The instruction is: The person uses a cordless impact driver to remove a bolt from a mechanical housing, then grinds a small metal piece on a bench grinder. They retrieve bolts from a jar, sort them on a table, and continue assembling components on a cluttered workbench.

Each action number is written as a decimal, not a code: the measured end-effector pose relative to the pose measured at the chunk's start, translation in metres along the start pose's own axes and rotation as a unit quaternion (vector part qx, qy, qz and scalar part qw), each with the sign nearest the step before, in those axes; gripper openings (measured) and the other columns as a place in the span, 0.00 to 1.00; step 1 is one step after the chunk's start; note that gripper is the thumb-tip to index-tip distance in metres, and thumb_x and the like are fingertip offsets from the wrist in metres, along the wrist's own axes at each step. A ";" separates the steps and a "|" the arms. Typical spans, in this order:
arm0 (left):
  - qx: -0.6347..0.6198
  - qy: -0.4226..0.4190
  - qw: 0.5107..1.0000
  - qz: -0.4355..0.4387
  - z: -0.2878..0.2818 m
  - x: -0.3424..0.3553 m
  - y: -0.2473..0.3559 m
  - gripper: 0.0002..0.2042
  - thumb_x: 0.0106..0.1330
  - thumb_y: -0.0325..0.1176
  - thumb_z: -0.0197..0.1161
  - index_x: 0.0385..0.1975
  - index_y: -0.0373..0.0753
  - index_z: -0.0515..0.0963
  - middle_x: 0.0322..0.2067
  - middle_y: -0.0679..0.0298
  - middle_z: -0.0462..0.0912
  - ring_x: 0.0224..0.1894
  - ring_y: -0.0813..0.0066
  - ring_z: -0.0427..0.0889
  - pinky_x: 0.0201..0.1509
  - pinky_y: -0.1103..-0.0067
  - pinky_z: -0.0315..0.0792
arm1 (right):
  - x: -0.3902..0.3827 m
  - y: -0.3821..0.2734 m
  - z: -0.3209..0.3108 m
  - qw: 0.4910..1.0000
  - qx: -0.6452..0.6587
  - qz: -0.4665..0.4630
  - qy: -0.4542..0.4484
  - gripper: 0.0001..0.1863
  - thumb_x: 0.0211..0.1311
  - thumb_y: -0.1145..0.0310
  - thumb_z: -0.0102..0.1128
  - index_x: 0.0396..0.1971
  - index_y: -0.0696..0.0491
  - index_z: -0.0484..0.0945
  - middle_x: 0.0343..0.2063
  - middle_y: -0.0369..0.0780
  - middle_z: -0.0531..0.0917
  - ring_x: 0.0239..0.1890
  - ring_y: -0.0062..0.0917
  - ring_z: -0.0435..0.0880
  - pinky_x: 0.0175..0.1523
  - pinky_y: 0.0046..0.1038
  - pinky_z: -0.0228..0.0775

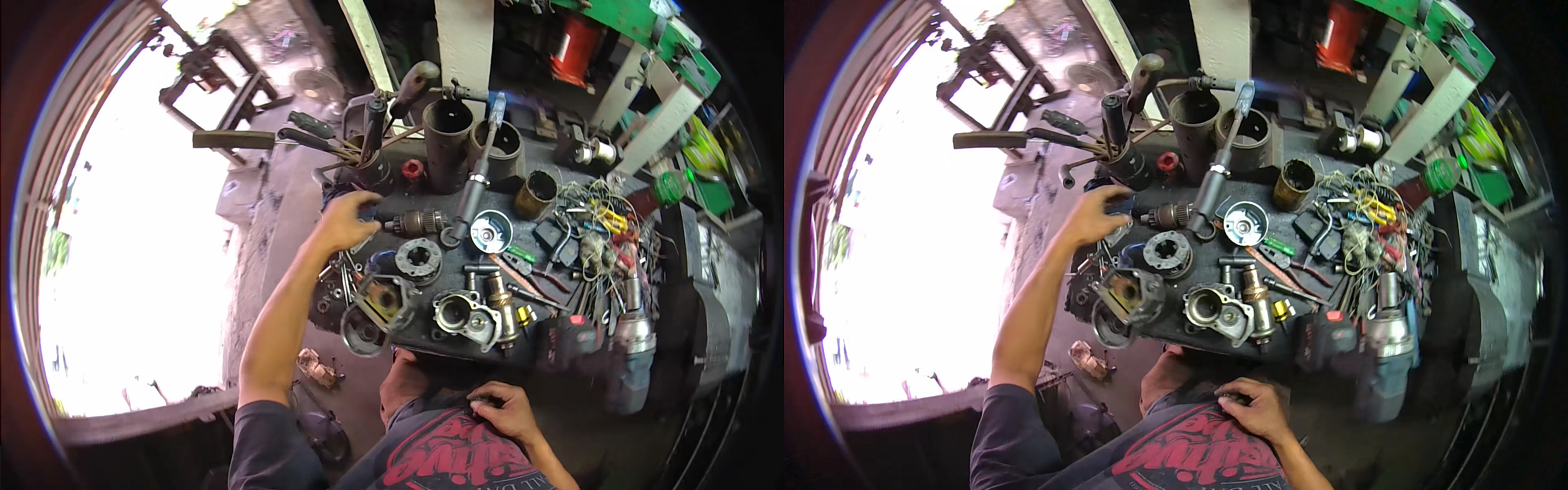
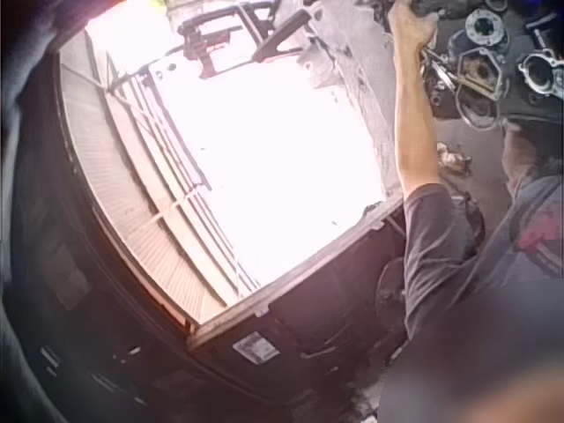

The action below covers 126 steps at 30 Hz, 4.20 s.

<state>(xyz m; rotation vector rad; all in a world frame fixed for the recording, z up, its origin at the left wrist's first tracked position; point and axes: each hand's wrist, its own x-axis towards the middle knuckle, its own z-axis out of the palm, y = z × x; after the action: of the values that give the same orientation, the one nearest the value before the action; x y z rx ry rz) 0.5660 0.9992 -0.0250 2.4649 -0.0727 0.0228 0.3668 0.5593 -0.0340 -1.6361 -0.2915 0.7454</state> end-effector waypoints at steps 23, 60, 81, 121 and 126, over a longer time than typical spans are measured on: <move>-0.090 -0.008 0.994 0.066 -0.017 -0.033 -0.009 0.34 0.42 0.35 0.84 0.54 0.31 0.81 0.48 0.51 0.87 0.51 0.63 0.88 0.60 0.72 0.78 | 0.052 -0.142 0.117 0.935 0.139 -0.128 0.301 0.09 0.64 0.82 0.68 0.43 0.67 0.84 0.35 0.44 0.86 0.34 0.23 0.88 0.39 0.22 0.80; -0.234 0.142 0.955 0.112 -0.045 -0.214 0.034 0.32 0.40 0.31 0.86 0.50 0.33 0.82 0.48 0.51 0.88 0.49 0.60 0.90 0.53 0.72 0.83 | 0.108 -0.187 0.172 0.959 -0.069 -0.228 0.153 0.22 0.52 0.87 0.70 0.50 0.62 0.83 0.47 0.44 0.80 0.38 0.22 0.85 0.41 0.23 0.80; -0.142 -0.011 0.981 0.130 -0.045 -0.246 0.038 0.33 0.42 0.31 0.83 0.54 0.35 0.82 0.53 0.49 0.84 0.53 0.53 0.87 0.56 0.67 0.83 | 0.088 -0.137 0.174 0.970 0.215 0.110 -0.013 0.30 0.64 0.75 0.70 0.64 0.61 0.71 0.53 0.40 0.80 0.56 0.23 0.81 0.59 0.29 0.78; -0.027 -0.167 0.984 0.051 -0.053 -0.242 0.044 0.37 0.41 0.44 0.79 0.55 0.34 0.80 0.45 0.53 0.85 0.43 0.54 0.87 0.45 0.63 0.81 | 0.103 -0.091 0.193 0.990 0.072 0.031 0.121 0.16 0.76 0.65 0.55 0.50 0.63 0.81 0.41 0.45 0.85 0.45 0.32 0.86 0.53 0.30 0.76; 0.141 -0.330 0.933 0.034 -0.070 -0.224 0.073 0.34 0.46 0.47 0.75 0.52 0.31 0.80 0.38 0.52 0.85 0.39 0.51 0.86 0.43 0.62 0.81 | 0.123 -0.046 0.219 0.920 0.329 0.210 0.042 0.17 0.77 0.63 0.54 0.43 0.63 0.82 0.35 0.41 0.87 0.35 0.27 0.87 0.43 0.29 0.81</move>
<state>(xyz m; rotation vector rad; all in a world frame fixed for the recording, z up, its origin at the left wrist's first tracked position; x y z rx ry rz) 0.3379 0.9965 0.0681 2.6428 -0.4738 -0.8196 0.3358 0.8122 -0.0356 -1.0804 0.3624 0.9615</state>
